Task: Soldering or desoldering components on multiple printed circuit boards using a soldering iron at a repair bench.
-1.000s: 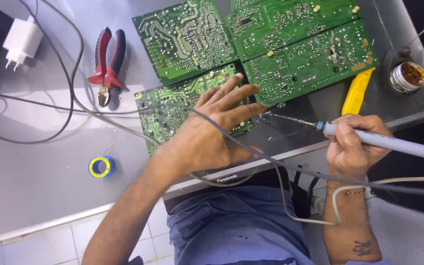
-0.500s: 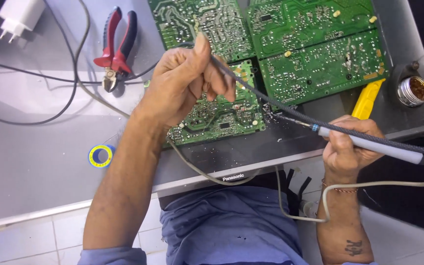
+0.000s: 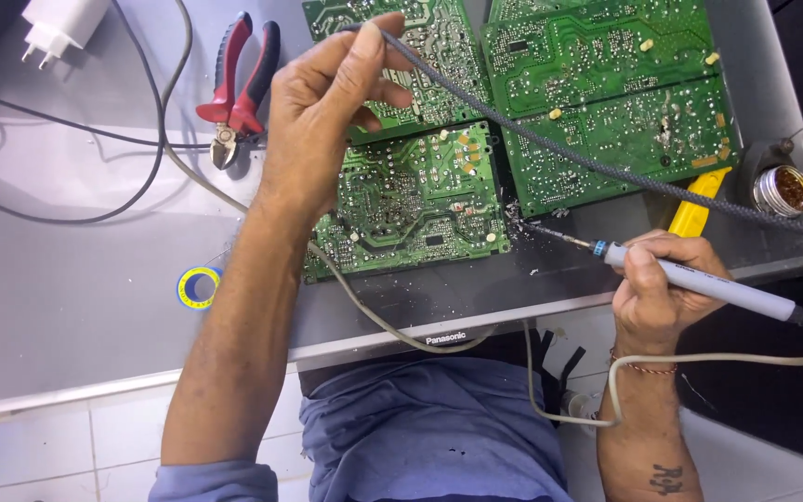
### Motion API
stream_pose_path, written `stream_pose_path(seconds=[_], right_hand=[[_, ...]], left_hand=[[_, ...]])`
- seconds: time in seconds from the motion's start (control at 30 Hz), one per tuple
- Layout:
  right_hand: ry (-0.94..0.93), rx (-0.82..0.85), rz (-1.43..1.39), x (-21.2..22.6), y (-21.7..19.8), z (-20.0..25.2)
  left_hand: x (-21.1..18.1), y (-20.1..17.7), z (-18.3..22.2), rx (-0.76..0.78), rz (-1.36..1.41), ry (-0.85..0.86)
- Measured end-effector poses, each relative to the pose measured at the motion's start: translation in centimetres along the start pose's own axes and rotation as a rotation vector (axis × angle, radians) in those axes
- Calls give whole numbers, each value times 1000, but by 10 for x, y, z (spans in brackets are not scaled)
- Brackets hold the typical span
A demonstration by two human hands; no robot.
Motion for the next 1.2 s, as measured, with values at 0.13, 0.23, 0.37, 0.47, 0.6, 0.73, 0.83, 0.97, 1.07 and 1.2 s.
stream_pose_path(seconds=[0.13, 0.23, 0.37, 0.47, 0.6, 0.73, 0.83, 0.97, 1.07, 1.2], right_hand=[[-10, -36, -9, 0, 0, 0], [-14, -66, 1, -2, -5, 1], [-14, -58, -10, -2, -5, 2], [0, -80, 30, 1, 0, 1], [6, -8, 14, 2, 2, 1], [-6, -48, 27, 0, -1, 1], [-18, -57, 30, -1, -5, 2], [-5, -88, 1, -1, -7, 2], [21, -84, -34, 6, -2, -1], [18, -89, -79, 19, 3, -6]], left_hand=[[-2, -6, -2, 17, -226, 113], [1, -6, 0, 109, -415, 54], [8, -3, 3, 147, -595, -34], [-1, -3, 5, 88, -617, 97], [2, -3, 5, 62, -670, 147], [5, -4, 6, 54, -692, 141], [6, -5, 6, 59, -690, 134], [7, -6, 5, 41, -709, 147], [6, -8, 5, 24, -719, 172], [3, -11, 7, 27, -736, 173]])
Point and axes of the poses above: each hand's wrist, its own z-axis away from the middle knuckle, its own y-axis out of the palm, x = y × z, the point moved 3 cm from there along -z, towards the middle knuckle, and after that the axes turned 9 degrees about -z, right-handed, at the moved point
